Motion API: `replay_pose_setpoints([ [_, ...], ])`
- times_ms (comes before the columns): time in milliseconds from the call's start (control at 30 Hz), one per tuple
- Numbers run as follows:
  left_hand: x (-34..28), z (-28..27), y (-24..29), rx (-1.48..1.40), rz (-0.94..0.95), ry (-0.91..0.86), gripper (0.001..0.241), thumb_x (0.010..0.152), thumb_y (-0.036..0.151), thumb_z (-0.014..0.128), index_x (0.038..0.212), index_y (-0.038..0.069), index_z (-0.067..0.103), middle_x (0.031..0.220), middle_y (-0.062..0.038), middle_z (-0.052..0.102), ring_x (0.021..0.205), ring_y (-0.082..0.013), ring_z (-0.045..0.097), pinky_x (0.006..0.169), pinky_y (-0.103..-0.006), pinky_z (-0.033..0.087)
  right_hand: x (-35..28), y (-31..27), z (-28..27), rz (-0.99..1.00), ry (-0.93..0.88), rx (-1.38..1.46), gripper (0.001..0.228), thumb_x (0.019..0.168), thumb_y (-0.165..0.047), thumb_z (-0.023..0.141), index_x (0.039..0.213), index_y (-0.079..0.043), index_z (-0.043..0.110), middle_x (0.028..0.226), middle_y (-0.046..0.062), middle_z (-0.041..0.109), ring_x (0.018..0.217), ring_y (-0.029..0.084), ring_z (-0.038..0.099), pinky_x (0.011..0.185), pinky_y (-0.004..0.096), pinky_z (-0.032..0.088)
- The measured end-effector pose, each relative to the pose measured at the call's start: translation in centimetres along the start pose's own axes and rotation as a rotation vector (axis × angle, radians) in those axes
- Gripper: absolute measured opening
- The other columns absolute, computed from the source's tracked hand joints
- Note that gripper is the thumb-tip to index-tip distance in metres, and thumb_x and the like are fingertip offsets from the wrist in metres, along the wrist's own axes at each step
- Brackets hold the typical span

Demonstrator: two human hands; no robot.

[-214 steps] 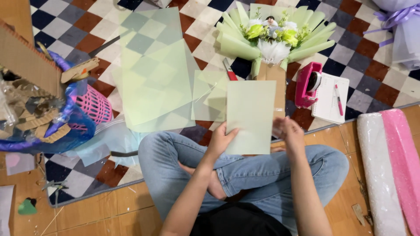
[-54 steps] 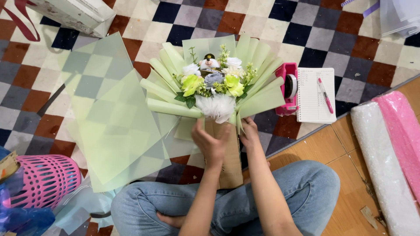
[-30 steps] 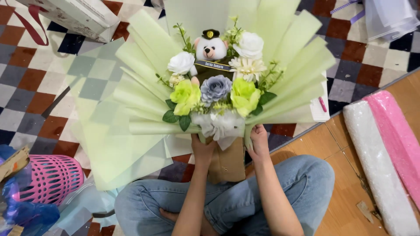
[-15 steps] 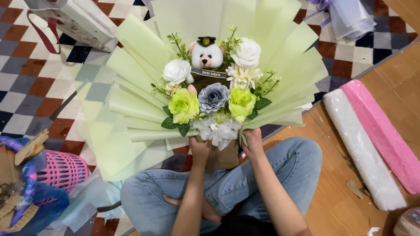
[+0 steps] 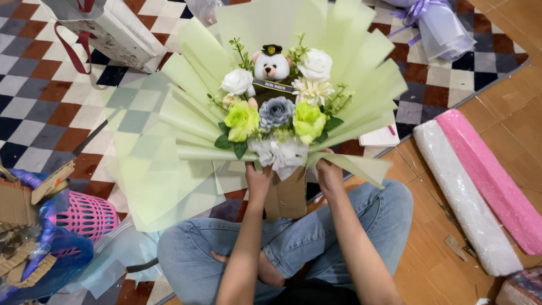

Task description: Wrapping a flower bouquet with decorative paper and cutting it to size with scissors

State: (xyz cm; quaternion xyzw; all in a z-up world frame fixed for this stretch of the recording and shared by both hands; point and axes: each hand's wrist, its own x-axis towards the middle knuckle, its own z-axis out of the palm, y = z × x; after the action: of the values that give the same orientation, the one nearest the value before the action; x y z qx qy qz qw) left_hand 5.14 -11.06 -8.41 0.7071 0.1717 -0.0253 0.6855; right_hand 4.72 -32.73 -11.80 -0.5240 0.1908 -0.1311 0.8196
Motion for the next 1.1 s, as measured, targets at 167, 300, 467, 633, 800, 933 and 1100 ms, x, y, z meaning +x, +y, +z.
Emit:
replay_pose_setpoints([
  [167,5.8,1.0,-0.6,0.073,-0.058,0.002,0.090,0.079,0.028,0.084,0.153,0.007,0.038,0.152,-0.021,0.047,0.141,-0.0364,0.046,0.121,-0.0524,0.037,3.3,1.4,-5.5,0.059,0.042,0.052,0.043,0.092,-0.003,0.071,0.133,0.002,0.058,0.111,0.006,0.064,0.099,0.017,0.060,0.100,0.044,0.046],
  [300,6.0,1.2,4.1,0.099,-0.149,-0.037,0.107,0.070,0.037,0.090,0.154,-0.002,0.038,0.154,-0.030,0.043,0.147,-0.0438,0.036,0.125,-0.0529,0.029,0.3,-3.9,-3.1,0.104,-0.011,-0.029,0.037,0.094,-0.007,0.072,0.128,-0.002,0.059,0.104,0.005,0.069,0.092,0.015,0.068,0.090,0.035,0.054],
  [467,9.4,2.2,-1.1,0.150,-0.215,0.003,0.105,0.065,0.050,0.095,0.147,0.002,0.049,0.143,-0.024,0.056,0.139,-0.0383,0.049,0.118,-0.0493,0.039,-0.1,-3.9,-2.5,0.167,-0.012,-0.093,0.039,0.094,-0.010,0.072,0.131,-0.008,0.059,0.107,0.000,0.070,0.091,0.010,0.067,0.088,0.030,0.053],
  [633,11.7,3.2,-4.0,0.248,-0.289,0.057,0.109,0.061,0.060,0.096,0.145,0.008,0.051,0.139,-0.017,0.061,0.135,-0.0327,0.055,0.115,-0.0455,0.044,-1.8,-5.2,0.6,0.241,0.017,-0.069,0.032,0.093,-0.013,0.076,0.122,-0.006,0.064,0.083,-0.002,0.065,0.074,0.011,0.065,0.074,0.025,0.053],
  [800,10.5,2.4,-4.3,0.659,-0.106,0.116,0.127,0.067,0.091,0.069,0.148,-0.002,0.040,0.145,-0.028,0.048,0.139,-0.0409,0.047,0.117,-0.0530,0.035,-2.8,-5.2,1.2,0.274,-0.142,-0.201,0.032,0.096,-0.008,0.071,0.127,-0.002,0.067,0.097,0.004,0.070,0.090,0.012,0.065,0.089,0.031,0.052],
  [933,2.3,1.5,2.6,0.409,-0.035,0.112,0.109,0.086,0.077,0.065,0.154,0.000,0.030,0.152,-0.026,0.037,0.146,-0.0410,0.034,0.122,-0.0531,0.024,-4.3,-6.4,1.6,0.298,-0.210,-0.246,0.033,0.095,-0.007,0.071,0.127,-0.003,0.068,0.100,0.005,0.073,0.092,0.013,0.067,0.091,0.033,0.053],
  [1100,-8.4,1.0,12.7,0.223,-0.138,-0.373,0.068,0.078,0.048,0.084,0.138,0.023,0.064,0.119,-0.016,0.074,0.118,-0.0307,0.068,0.095,-0.0437,0.054,-5.6,-2.3,-1.5,0.287,-0.317,-0.326,0.031,0.090,-0.005,0.075,0.121,-0.005,0.071,0.094,0.000,0.072,0.084,0.009,0.062,0.076,0.025,0.053],
])
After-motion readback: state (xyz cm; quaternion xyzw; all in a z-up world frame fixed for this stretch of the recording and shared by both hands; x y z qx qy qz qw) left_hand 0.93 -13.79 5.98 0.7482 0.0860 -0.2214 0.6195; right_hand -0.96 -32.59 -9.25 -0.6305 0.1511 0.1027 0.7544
